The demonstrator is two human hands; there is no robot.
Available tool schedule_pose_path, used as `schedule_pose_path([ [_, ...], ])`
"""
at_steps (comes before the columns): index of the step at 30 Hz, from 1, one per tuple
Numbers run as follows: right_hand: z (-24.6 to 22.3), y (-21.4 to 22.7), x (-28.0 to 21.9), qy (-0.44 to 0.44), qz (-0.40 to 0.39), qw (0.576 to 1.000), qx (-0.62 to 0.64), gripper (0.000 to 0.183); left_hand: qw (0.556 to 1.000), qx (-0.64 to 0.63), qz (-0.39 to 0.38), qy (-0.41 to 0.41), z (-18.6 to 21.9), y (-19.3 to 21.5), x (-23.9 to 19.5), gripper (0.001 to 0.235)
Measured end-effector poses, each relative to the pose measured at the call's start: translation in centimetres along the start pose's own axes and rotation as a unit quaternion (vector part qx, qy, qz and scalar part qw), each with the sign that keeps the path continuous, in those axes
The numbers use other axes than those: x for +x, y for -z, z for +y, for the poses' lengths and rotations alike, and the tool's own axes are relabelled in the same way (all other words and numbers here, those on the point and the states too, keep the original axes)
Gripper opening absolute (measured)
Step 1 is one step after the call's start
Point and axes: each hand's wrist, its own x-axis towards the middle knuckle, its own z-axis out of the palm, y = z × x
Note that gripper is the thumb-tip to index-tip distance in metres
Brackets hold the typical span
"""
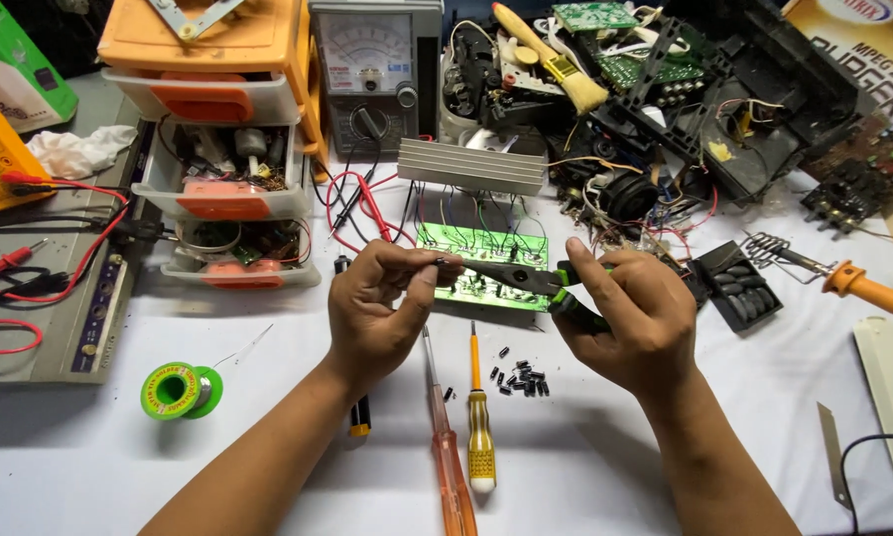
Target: The person cleans a green circuit board with a brush, then uses a soldering iron to solder components onto the board. They also use pliers to cut the leads of small black electronic components before placing and soldering them.
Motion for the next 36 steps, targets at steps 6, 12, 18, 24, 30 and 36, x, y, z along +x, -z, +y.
schedule_pose_path([
  [6, 0.1, 0.0, -0.5, 0.041, -0.003, 0.999, -0.023, 0.040, 1.000, -0.023, -0.001, 0.006, 0.0, -0.5, -0.6, 0.009],
  [12, 0.2, 0.1, -1.1, 0.031, 0.008, 0.999, -0.028, 0.037, 1.000, 0.010, -0.014, -0.002, 0.3, -0.4, -0.7, 0.012],
  [18, -0.1, 0.0, -1.0, 0.033, 0.010, 0.999, -0.036, 0.038, 1.000, 0.012, -0.019, 0.000, -0.3, 0.5, -1.0, 0.012],
  [24, 0.0, -0.1, -1.5, 0.029, 0.008, 0.999, -0.039, 0.041, 1.000, 0.003, -0.019, -0.003, 0.4, -0.2, -0.7, 0.011],
  [30, -0.3, -0.1, -1.4, 0.023, 0.006, 0.999, -0.043, 0.043, 1.000, -0.015, -0.022, -0.004, 0.5, -0.4, -0.8, 0.010],
  [36, -0.2, 0.2, -1.5, 0.040, 0.007, 0.997, -0.062, 0.042, 1.000, -0.003, -0.028, 0.004, -0.1, 0.2, -1.2, 0.010],
])
